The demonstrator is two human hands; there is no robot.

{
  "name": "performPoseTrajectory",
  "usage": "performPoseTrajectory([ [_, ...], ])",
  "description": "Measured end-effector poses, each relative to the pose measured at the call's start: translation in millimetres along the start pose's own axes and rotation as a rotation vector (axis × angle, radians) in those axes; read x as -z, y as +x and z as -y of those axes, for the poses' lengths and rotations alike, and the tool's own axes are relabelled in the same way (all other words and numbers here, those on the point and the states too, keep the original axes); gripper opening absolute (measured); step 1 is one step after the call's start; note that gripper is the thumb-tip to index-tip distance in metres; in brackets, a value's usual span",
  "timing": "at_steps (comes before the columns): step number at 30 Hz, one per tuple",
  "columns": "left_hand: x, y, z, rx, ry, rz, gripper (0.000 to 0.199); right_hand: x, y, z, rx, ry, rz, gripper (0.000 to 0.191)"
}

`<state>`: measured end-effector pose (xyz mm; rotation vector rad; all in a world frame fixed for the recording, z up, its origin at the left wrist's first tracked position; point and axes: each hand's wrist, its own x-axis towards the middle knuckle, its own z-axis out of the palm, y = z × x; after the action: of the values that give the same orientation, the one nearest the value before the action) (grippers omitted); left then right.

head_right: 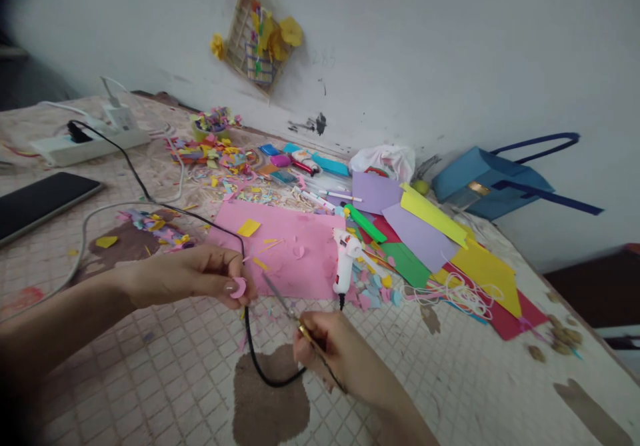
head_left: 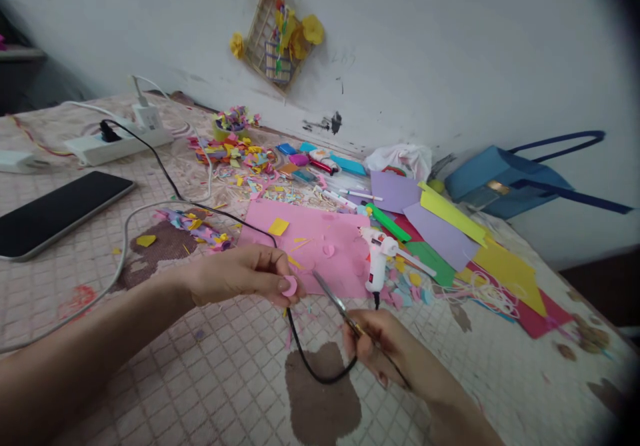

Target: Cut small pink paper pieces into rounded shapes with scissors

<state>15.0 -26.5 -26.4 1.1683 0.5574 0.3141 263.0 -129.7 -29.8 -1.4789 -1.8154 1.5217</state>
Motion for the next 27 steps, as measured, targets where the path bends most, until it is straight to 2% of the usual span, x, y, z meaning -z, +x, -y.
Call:
performPoseTrajectory([
  [4,-2.0,1,0,0.001,0.118,-0.044,0.016,0,8,-3,0.05,-0.29,-0.309,0.028],
  [6,-5.2,2,1,-0.045,0.217,-0.075,0.016,-4,12,-3,0.041,-0.313,-0.389,0.024],
  [8,-9.8,2,2,-0.086,0.309,-0.087,0.016,-12,14,1,0.056,-0.193,-0.399,0.02],
  [11,-17.2,2,3,-0.057,0.331,-0.053,0.017,-24,18,10,0.066,0.102,-0.341,0.025],
  [14,-23.0,1,3,-0.052,0.349,-0.058,0.017,-33,23,20,0.067,0.286,-0.297,0.027],
  [23,-32.6,0,14,-0.062,0.46,-0.093,0.016,-41,30,28,0.059,0.329,-0.308,0.019],
  [27,-30.0,3,16,-0.066,0.359,-0.067,0.017,-42,31,23,0.089,0.318,-0.35,0.014],
])
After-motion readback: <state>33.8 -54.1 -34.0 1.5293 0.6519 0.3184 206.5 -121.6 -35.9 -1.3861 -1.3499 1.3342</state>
